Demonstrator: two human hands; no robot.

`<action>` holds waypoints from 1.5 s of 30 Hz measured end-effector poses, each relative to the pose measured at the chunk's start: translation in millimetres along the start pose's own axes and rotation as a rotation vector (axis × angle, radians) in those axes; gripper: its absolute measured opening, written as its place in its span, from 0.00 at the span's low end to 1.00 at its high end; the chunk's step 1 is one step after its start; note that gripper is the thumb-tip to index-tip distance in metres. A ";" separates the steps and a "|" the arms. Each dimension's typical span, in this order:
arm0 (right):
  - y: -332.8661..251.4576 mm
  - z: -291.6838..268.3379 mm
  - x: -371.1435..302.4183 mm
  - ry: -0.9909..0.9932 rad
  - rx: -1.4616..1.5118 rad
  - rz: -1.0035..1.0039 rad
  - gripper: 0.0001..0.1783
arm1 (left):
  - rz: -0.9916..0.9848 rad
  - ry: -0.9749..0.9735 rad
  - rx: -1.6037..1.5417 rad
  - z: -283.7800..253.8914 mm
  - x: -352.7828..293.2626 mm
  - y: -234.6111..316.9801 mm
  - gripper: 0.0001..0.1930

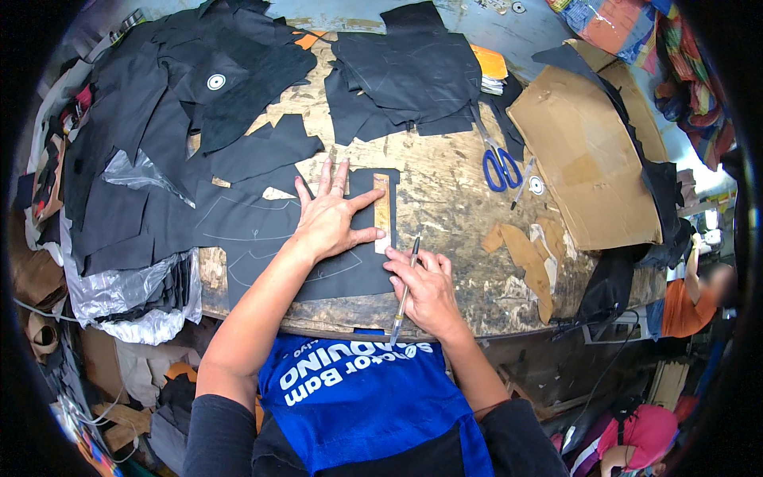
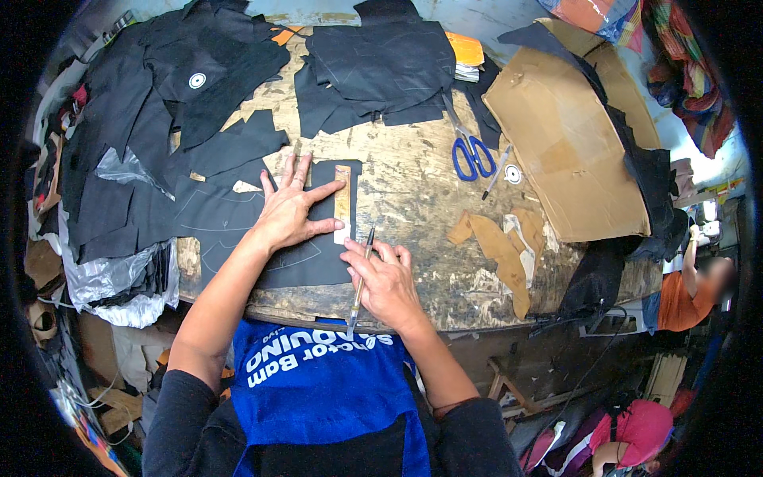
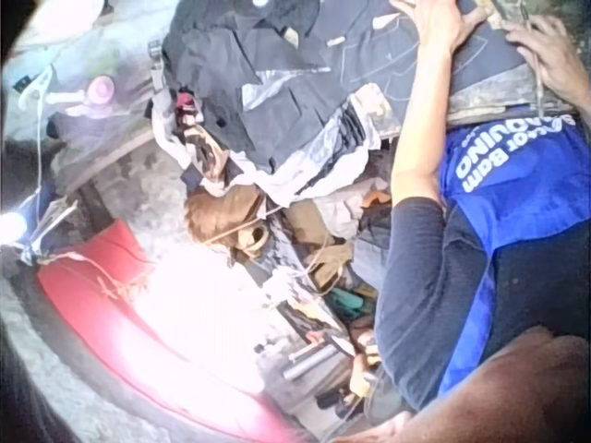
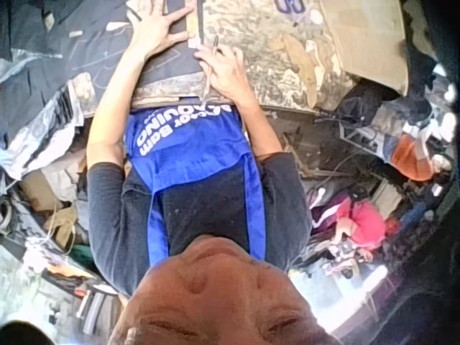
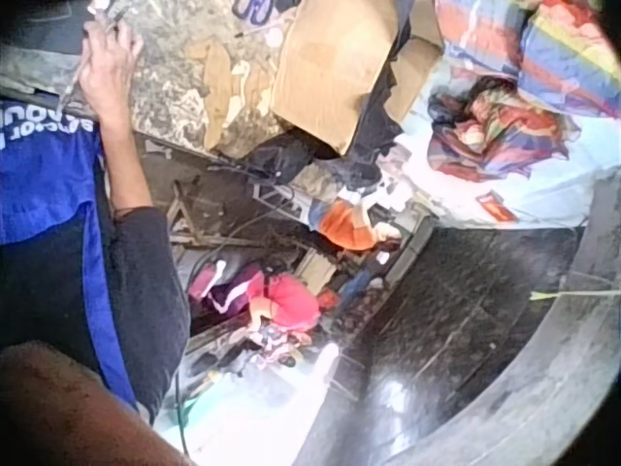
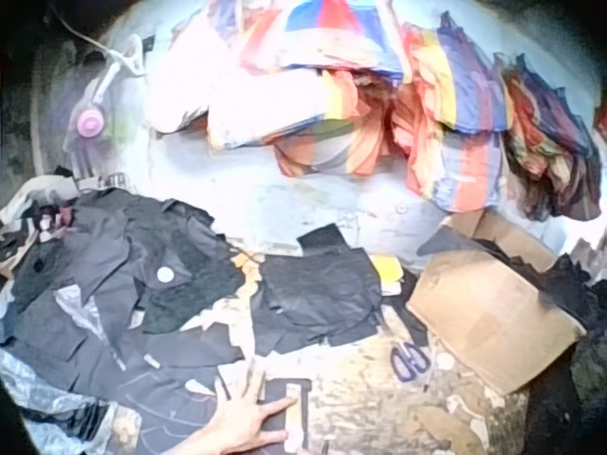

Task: The person traces patterns onto black fabric using cardboard templates, a ruler, and a marker, then cuts the fabric with scissors. The person also organizes the cardboard templates and places them into a notebook.

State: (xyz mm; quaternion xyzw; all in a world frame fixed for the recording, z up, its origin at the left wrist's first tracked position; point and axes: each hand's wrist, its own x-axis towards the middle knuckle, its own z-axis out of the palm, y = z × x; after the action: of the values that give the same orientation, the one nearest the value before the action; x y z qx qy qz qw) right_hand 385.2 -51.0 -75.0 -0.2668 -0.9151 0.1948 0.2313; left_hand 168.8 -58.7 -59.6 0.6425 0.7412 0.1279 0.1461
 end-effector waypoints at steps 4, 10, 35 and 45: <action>-0.1 0.3 0.5 -0.011 -0.008 0.016 0.14 | 0.002 -0.010 -0.034 1.8 2.2 -2.3 0.40; 10.0 0.8 -5.3 0.121 0.316 0.116 0.13 | -0.014 -0.001 -0.058 4.9 3.5 -3.2 0.43; 20.7 9.7 30.7 0.322 1.114 0.482 0.07 | -0.029 0.009 -0.058 6.3 4.0 -2.3 0.45; 21.5 8.3 50.8 -0.035 0.950 0.424 0.06 | -0.009 -0.167 -0.007 -8.0 4.1 -1.9 0.66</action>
State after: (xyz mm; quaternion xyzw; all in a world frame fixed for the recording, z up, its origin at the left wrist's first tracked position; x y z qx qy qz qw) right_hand 351.2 -6.7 -76.0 -0.3085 -0.6555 0.6356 0.2667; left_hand 163.5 -54.8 -53.1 0.6471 0.7290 0.0757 0.2101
